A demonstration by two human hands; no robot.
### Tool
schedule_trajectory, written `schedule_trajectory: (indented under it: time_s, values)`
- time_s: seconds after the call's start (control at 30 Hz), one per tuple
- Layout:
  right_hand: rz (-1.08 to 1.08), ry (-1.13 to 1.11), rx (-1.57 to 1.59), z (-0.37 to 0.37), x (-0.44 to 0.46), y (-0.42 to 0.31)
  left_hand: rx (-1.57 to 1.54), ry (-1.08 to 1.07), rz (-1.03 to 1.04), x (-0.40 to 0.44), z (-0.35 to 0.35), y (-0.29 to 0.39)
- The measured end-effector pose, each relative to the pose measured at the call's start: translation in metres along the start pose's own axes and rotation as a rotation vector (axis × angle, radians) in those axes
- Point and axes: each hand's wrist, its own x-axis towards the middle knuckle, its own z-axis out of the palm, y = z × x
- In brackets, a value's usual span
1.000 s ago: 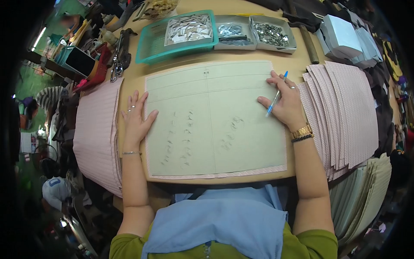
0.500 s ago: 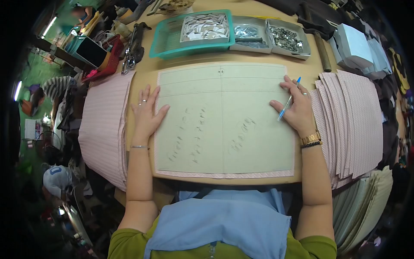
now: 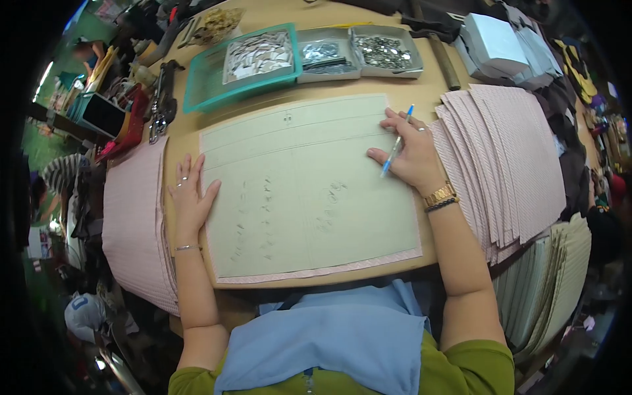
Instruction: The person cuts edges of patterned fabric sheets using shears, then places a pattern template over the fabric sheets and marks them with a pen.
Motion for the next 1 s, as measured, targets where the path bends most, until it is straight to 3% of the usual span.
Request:
schedule_trajectory:
  time_s: [0.33, 0.47, 0.57, 0.67, 0.8, 0.87, 1.0]
  values:
    - [0.022, -0.002, 0.101, 0.000, -0.003, 0.010, 0.008, -0.013, 0.005, 0.001, 0.004, 0.000]
    - [0.086, 0.140, 0.654, 0.008, -0.006, 0.002, 0.074, -0.011, 0.027, -0.001, 0.002, 0.003]
    - [0.359, 0.306, 0.995, 0.000, -0.009, -0.032, 0.123, 0.007, 0.013, -0.003, 0.003, 0.002]
    - [0.482, 0.154, 1.032, -0.026, -0.022, -0.044, 0.137, 0.008, 0.005, -0.002, 0.003, 0.002]
    - [0.322, 0.428, 0.994, -0.085, -0.043, -0.036, 0.066, 0.035, -0.012, 0.029, -0.007, -0.011]
    - [0.271, 0.697, 1.097, -0.131, -0.054, -0.044, 0.081, 0.254, -0.064, 0.058, 0.001, -0.032]
    - [0.272, 0.977, 0.856, -0.211, -0.105, 0.049, 0.354, 0.223, -0.204, 0.118, -0.016, -0.069]
